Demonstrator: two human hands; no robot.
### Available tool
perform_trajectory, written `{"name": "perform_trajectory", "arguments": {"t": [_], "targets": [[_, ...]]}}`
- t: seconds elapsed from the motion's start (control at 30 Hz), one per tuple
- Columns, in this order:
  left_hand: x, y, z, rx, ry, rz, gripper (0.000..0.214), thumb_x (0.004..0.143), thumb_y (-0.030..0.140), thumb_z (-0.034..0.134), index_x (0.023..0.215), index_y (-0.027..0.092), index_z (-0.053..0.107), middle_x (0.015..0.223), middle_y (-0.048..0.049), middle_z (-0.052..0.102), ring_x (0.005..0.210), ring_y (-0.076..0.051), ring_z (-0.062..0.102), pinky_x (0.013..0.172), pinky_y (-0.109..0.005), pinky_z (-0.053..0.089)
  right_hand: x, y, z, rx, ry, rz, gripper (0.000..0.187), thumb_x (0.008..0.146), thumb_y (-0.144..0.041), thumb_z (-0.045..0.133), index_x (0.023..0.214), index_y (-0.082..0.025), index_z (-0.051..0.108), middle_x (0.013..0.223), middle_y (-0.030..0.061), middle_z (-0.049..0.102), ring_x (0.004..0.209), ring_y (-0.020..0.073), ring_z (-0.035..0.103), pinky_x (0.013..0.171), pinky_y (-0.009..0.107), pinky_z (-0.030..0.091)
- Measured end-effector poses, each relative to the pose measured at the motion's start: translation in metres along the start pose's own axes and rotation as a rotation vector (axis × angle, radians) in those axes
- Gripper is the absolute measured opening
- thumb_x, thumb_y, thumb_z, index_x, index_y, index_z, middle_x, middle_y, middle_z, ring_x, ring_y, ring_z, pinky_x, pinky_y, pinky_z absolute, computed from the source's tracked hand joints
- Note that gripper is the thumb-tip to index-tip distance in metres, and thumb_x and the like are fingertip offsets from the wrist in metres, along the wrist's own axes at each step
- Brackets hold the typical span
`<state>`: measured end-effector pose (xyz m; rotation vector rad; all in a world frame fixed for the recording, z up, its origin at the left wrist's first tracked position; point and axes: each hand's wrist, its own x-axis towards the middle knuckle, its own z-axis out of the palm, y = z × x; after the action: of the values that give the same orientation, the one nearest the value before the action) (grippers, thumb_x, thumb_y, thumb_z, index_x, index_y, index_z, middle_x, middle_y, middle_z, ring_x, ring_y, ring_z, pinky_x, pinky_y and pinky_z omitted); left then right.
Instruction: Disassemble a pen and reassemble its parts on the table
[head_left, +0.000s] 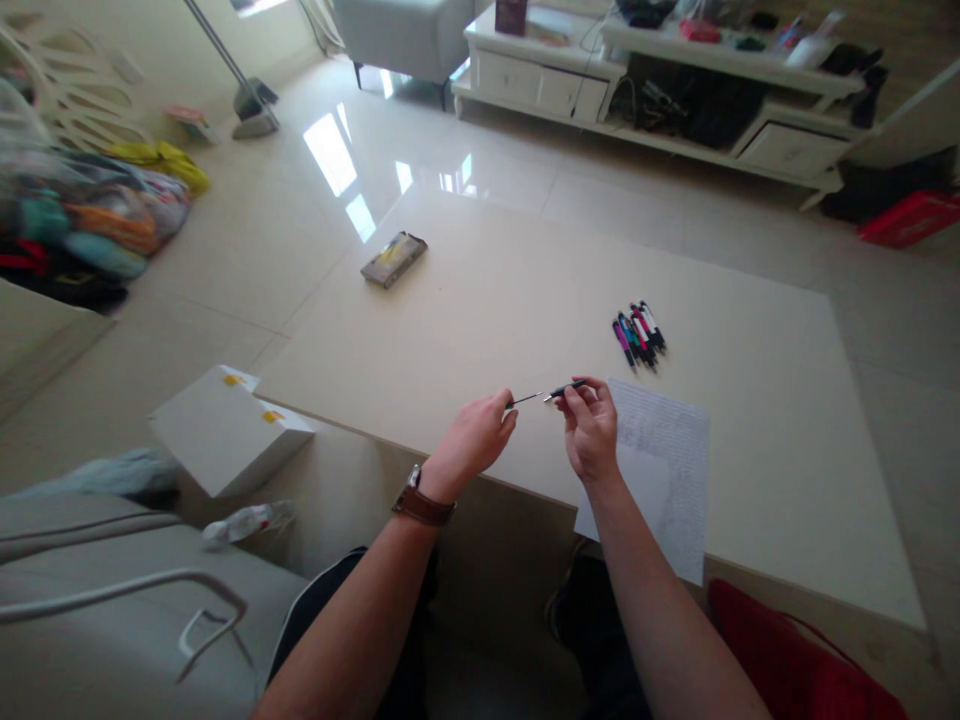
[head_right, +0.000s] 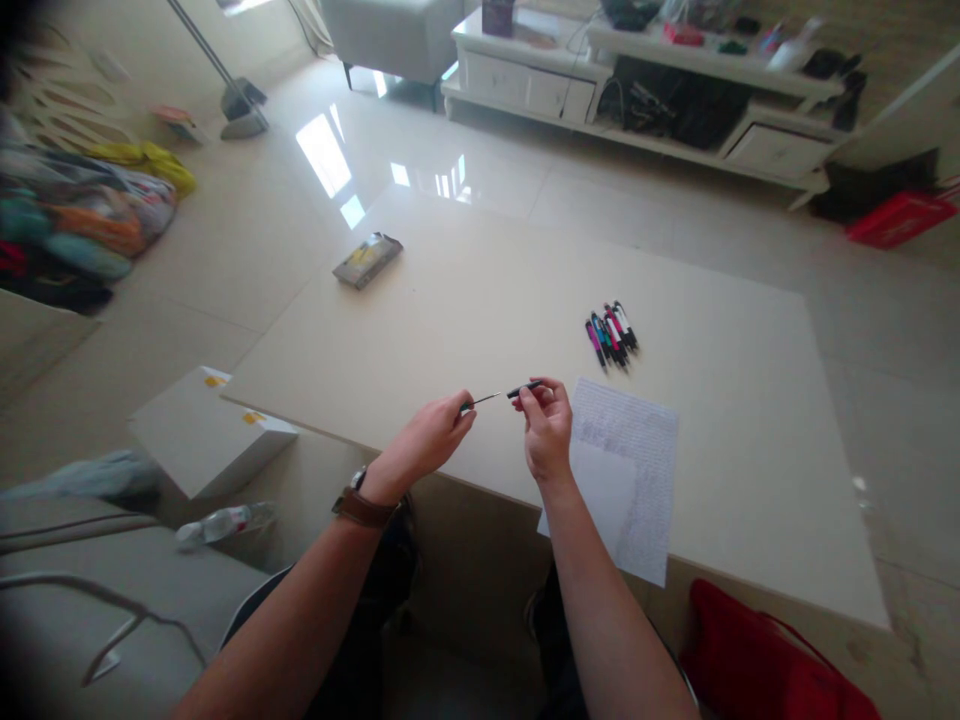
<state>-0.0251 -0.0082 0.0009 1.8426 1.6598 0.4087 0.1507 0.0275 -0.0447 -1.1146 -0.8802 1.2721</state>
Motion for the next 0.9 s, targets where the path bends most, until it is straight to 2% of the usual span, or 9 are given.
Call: {"name": "perform_trajectory", "arguments": {"t": [0.2, 0.53, 0.8, 0.9], "targets": [[0.001, -0.002, 0.004, 0.017, 0.0, 0.015, 0.017, 0.101, 0.03, 0.044, 0.099, 0.02, 0.058, 0.089, -0.0065, 0.07, 0.08, -0.019, 0.063, 0.07, -0.03, 0.041, -0.003, 0.008, 0.003, -0.079, -0.005, -0.043, 0.03, 0.082, -0.037, 0.073, 0.103, -0.026, 0.055, 0.085, -0.0036, 0.063, 0.076, 0.0119, 0.063, 0.076, 0.028, 0.052], [0.0, -0.001, 0.001, 0.042, -0.021, -0.002, 0.016, 0.1, 0.029, 0.045, 0.1, 0.02, 0.059, 0.092, -0.0079, 0.071, 0.083, -0.021, 0.064, 0.071, -0.031, 0.043, -0.004, 0.011, 0.004, -0.151, -0.022, -0.028, 0.03, 0.081, -0.04, 0.074, 0.1, -0.025, 0.056, 0.084, -0.0024, 0.064, 0.075, 0.0129, 0.065, 0.075, 0.029, 0.055], [-0.002, -0.004, 0.004, 0.045, -0.01, 0.026, 0.016, 0.1, 0.03, 0.046, 0.101, 0.02, 0.058, 0.093, -0.0079, 0.072, 0.084, -0.021, 0.065, 0.072, -0.031, 0.044, -0.013, 0.012, 0.016, -0.177, -0.257, 0.166, 0.035, 0.069, -0.041, 0.083, 0.087, -0.022, 0.06, 0.076, -0.0014, 0.069, 0.071, 0.015, 0.065, 0.074, 0.033, 0.056], [-0.003, -0.006, 0.001, 0.043, -0.007, 0.037, 0.019, 0.102, 0.029, 0.042, 0.098, 0.02, 0.059, 0.092, -0.0079, 0.072, 0.083, -0.021, 0.065, 0.071, -0.03, 0.043, -0.007, 0.013, 0.009, -0.254, -0.367, 0.187, 0.036, 0.068, -0.036, 0.083, 0.095, -0.021, 0.065, 0.082, 0.0003, 0.071, 0.077, 0.0165, 0.067, 0.075, 0.034, 0.057]]}}
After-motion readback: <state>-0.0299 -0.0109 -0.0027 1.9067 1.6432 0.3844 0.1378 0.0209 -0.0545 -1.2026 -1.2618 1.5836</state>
